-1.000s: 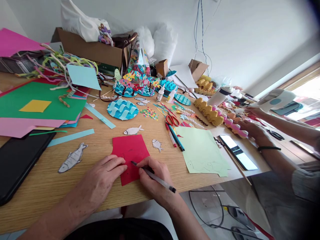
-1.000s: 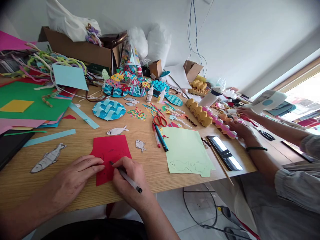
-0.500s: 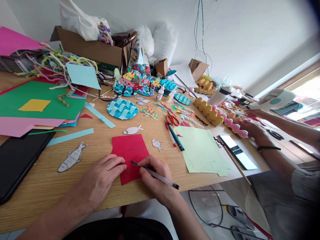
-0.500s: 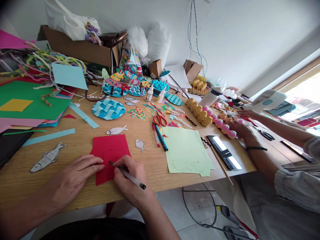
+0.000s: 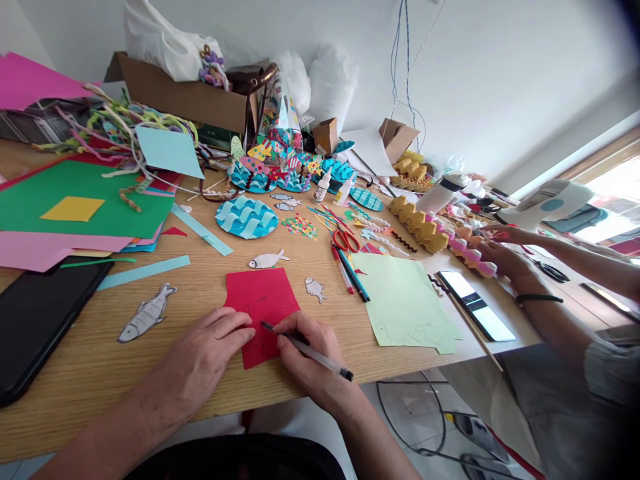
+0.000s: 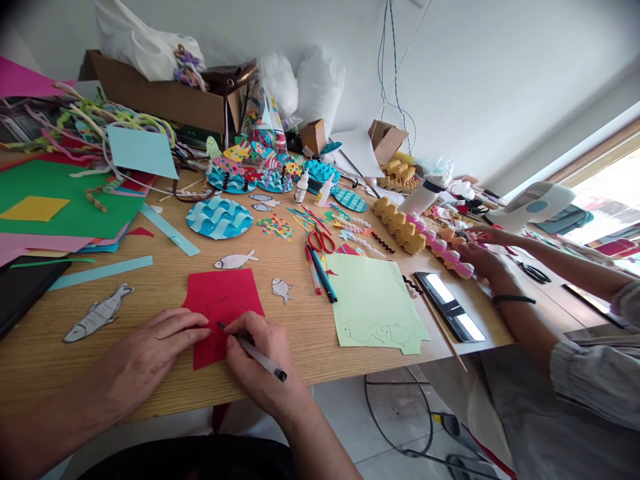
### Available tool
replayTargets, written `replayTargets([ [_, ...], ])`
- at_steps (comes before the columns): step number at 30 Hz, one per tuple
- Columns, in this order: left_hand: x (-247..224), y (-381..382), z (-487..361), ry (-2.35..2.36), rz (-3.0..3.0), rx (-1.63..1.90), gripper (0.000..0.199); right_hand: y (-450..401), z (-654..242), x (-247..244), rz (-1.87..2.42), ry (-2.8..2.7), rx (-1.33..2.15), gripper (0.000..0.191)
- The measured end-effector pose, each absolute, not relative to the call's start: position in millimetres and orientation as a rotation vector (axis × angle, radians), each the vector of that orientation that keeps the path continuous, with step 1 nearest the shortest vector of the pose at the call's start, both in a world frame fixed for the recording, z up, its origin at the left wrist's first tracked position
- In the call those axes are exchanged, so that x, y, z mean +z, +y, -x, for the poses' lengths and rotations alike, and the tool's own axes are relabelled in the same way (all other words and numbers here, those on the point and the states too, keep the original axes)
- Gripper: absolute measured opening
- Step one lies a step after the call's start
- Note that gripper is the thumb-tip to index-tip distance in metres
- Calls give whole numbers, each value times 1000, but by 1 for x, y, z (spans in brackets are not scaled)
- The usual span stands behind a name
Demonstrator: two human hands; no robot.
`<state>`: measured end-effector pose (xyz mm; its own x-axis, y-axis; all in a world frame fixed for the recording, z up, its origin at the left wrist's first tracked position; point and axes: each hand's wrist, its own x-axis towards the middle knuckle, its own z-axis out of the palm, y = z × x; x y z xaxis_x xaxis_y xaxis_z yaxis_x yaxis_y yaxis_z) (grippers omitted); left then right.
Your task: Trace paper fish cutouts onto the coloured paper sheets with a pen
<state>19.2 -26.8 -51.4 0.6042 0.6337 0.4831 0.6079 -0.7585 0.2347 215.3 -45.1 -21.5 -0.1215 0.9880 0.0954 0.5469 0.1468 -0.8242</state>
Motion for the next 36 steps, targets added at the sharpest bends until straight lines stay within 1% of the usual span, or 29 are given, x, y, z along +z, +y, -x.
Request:
replayTargets([
  [9, -55, -27, -20, 1095, -2747, 810, 49, -44, -213, -21, 1461, -1760, 827, 15],
  [14, -51, -26, -20, 1097, -2777, 837, 50, -46, -214, -22, 1487, -1712, 824, 15],
  [21, -44, -23, -19, 1044, -2826, 818, 46, -45, -215, -23, 1484, -1704, 840, 14],
  [30, -52, -26, -20, 1103, -2772, 837, 49, -45, -214, -21, 1474, -1746, 811, 15],
  [36, -47, -23, -17, 1059, -2807, 755, 48, -45, -214, -23, 1491, -1695, 829, 13],
])
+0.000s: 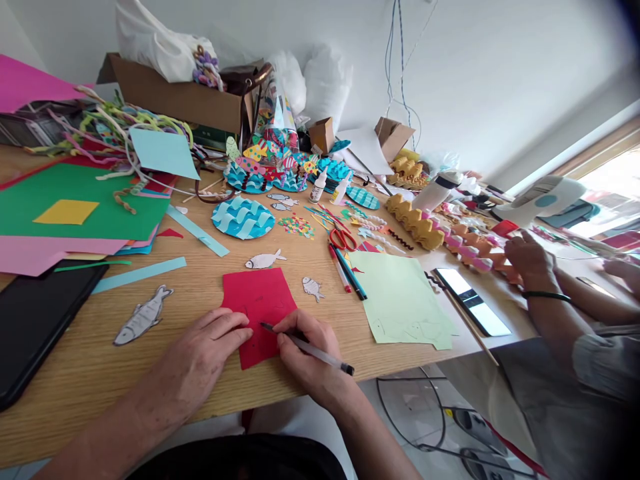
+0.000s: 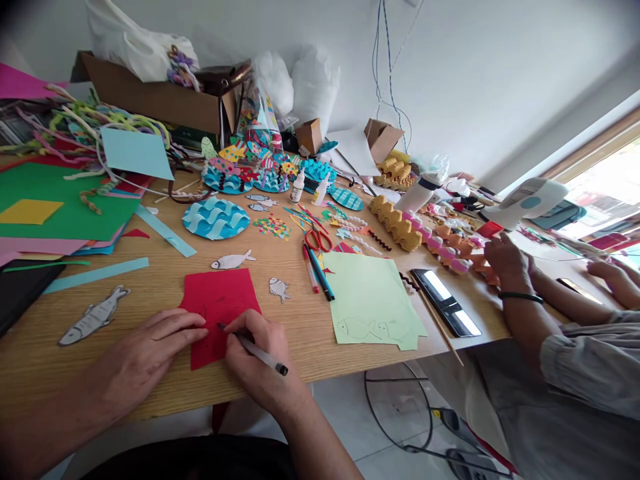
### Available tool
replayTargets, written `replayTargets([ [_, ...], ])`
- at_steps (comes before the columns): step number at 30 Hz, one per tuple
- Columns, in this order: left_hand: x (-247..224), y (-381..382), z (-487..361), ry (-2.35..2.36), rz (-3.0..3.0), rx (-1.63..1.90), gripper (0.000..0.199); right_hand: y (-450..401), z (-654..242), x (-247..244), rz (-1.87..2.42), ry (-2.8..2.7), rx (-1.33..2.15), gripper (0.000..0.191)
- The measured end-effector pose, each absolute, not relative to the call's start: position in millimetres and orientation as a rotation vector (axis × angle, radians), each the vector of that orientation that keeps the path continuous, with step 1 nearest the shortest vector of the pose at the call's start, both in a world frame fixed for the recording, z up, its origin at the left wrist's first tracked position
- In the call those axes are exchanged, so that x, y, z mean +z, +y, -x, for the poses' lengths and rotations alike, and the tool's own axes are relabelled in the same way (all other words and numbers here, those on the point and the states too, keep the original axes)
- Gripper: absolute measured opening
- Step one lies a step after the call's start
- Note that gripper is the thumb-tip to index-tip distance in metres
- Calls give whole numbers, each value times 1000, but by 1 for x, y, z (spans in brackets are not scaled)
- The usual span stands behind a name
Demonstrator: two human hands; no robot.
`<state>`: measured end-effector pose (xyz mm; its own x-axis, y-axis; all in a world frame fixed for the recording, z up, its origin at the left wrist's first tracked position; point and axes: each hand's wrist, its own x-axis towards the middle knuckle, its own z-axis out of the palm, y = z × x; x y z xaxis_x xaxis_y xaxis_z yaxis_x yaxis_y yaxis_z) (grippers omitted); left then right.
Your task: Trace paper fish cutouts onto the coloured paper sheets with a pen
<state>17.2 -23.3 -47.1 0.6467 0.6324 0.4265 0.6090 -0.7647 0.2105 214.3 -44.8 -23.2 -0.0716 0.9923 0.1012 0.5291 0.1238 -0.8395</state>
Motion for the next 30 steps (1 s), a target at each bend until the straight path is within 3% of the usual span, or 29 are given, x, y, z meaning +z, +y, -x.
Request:
replayTargets([
  [30, -52, -28, -19, 1105, -2756, 812, 49, -46, -214, -19, 1515, -1726, 786, 15],
])
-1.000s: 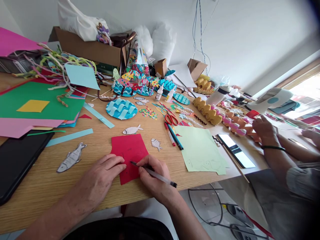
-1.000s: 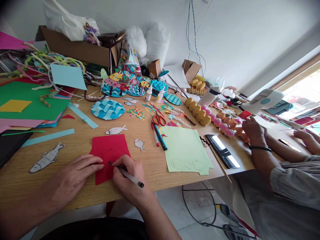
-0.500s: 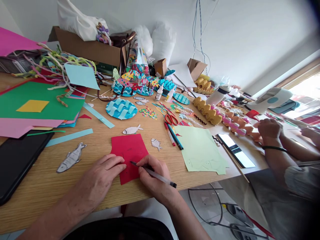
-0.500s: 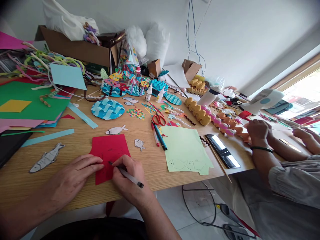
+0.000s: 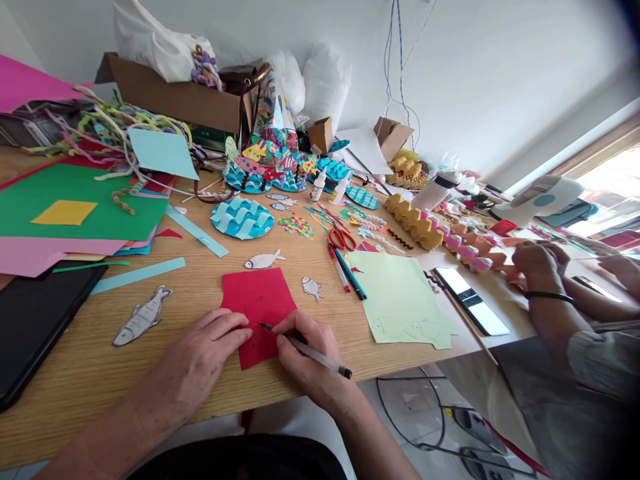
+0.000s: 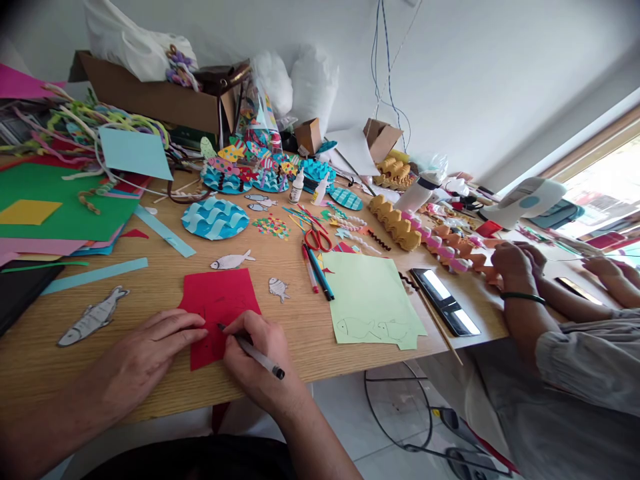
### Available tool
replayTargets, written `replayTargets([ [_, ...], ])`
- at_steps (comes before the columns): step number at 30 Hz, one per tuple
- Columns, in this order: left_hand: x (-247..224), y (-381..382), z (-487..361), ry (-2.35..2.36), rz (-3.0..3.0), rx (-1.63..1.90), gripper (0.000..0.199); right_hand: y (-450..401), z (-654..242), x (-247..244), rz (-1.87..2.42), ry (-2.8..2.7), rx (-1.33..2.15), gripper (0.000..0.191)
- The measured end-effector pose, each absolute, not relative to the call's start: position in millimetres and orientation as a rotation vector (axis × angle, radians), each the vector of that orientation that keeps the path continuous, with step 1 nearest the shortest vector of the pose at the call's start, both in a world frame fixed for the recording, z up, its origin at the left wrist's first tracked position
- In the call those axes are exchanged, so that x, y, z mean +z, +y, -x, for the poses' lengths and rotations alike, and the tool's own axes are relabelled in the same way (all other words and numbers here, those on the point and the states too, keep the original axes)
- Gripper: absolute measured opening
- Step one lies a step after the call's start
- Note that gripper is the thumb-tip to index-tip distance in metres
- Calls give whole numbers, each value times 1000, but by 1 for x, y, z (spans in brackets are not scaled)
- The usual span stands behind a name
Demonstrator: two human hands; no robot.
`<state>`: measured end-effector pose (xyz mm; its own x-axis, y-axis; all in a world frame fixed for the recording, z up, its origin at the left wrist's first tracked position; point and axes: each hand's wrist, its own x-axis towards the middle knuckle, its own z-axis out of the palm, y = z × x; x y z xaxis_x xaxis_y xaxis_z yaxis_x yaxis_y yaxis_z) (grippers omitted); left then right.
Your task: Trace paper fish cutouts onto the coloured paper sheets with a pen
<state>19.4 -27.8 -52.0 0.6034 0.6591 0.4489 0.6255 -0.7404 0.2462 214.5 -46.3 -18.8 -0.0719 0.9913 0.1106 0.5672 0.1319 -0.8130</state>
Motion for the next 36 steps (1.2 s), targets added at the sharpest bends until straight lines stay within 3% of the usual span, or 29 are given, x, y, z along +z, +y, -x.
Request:
replayTargets([
  [36, -48, -26, -19, 1093, -2782, 834, 46, -46, -216, -23, 1507, -1693, 800, 13],
])
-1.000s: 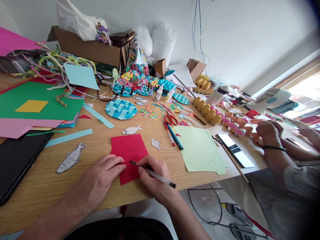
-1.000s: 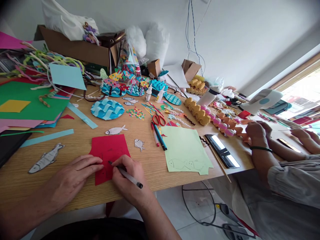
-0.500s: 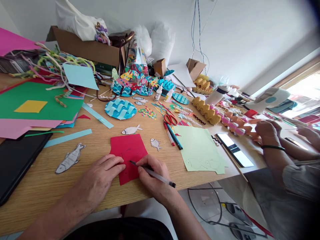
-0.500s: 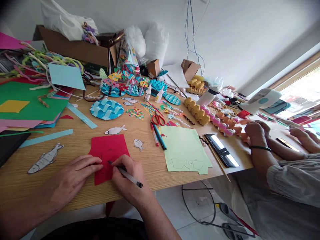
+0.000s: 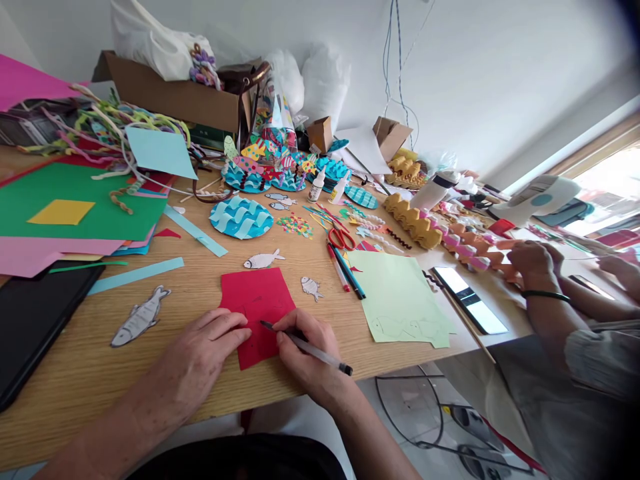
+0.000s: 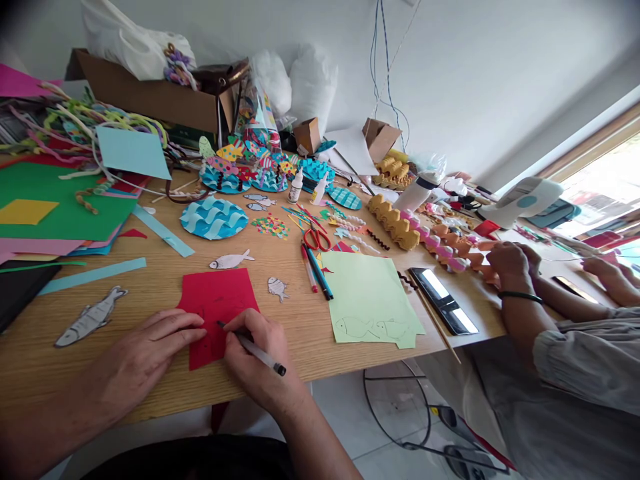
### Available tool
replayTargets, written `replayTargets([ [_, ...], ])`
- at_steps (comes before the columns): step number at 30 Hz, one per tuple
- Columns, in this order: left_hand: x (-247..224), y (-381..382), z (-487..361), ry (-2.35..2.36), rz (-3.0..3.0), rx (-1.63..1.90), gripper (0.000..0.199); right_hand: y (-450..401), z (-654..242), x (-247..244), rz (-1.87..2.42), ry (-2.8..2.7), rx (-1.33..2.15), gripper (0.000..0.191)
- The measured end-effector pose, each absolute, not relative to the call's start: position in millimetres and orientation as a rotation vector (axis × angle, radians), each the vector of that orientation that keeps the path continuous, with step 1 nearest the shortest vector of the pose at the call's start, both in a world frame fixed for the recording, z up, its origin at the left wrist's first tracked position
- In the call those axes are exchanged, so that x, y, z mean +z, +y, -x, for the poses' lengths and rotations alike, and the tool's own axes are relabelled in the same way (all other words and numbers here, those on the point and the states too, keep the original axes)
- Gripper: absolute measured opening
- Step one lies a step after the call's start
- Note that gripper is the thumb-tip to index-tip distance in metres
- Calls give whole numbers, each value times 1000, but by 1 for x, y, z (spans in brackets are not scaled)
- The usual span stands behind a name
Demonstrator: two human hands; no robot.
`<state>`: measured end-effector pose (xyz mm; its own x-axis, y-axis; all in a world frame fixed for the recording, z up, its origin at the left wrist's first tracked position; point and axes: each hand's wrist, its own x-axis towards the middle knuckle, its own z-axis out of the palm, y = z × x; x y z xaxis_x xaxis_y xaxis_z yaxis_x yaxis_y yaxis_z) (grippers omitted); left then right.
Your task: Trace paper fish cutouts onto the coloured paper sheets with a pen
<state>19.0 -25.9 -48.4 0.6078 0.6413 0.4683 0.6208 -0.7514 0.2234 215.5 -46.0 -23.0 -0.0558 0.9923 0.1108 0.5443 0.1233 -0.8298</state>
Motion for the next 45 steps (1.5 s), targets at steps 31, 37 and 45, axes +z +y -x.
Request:
replayTargets([
  [31, -47, -24, -18, 1083, -2795, 801, 49, -45, -215, -19, 1496, -1681, 780, 13],
  [37, -46, -22, -16, 1049, -2834, 812, 46, -44, -215, -23, 1492, -1693, 789, 14],
  [45, -47, -21, -16, 1046, -2812, 772, 49, -45, -214, -22, 1516, -1684, 768, 13],
])
